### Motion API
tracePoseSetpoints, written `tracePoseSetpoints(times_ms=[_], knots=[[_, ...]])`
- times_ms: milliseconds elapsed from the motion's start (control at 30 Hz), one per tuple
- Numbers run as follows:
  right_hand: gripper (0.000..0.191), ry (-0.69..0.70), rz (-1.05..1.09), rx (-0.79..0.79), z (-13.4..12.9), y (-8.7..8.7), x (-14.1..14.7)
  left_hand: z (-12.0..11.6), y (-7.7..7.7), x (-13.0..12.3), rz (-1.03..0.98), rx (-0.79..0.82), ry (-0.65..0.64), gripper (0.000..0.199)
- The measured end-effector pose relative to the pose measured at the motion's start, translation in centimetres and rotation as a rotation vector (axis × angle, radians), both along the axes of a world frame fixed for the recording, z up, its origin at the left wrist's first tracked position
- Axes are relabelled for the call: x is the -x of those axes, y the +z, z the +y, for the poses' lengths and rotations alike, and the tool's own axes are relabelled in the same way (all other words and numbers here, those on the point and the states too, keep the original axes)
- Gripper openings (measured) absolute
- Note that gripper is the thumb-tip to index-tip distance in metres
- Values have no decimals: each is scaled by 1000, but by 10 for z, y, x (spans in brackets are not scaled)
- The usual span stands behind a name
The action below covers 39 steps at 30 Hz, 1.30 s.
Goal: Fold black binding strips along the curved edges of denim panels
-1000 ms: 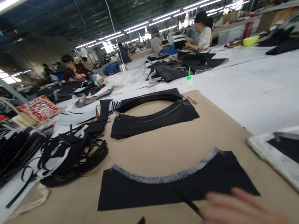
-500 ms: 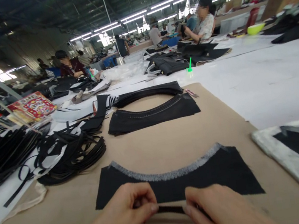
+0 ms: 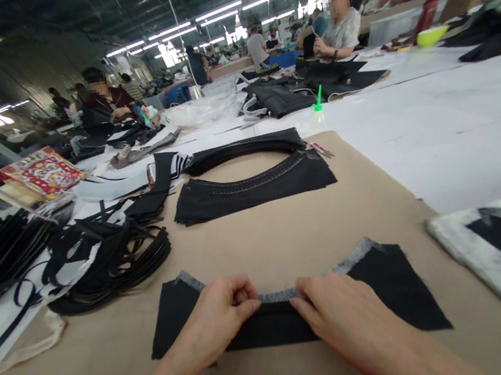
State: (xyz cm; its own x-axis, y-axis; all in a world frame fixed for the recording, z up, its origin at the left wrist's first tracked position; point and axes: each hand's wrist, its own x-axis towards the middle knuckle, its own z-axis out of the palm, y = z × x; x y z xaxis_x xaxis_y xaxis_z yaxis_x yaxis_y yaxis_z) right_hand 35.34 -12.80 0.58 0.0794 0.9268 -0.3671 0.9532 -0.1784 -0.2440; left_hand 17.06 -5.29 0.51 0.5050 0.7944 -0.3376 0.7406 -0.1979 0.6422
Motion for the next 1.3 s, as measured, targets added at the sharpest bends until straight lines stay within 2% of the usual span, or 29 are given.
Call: tracePoseSetpoints(times_ms=[367,1133,1300], knots=[[26,-10,-56,37,6,-1,5,3,-10,-3,-22,25,36,10],[26,3,-76,12,6,-2,2,-1,-14,-11,59,14,70,6],[25,18,-89,-32,4,-8,1,-1,-15,-12,88,14,76,6]])
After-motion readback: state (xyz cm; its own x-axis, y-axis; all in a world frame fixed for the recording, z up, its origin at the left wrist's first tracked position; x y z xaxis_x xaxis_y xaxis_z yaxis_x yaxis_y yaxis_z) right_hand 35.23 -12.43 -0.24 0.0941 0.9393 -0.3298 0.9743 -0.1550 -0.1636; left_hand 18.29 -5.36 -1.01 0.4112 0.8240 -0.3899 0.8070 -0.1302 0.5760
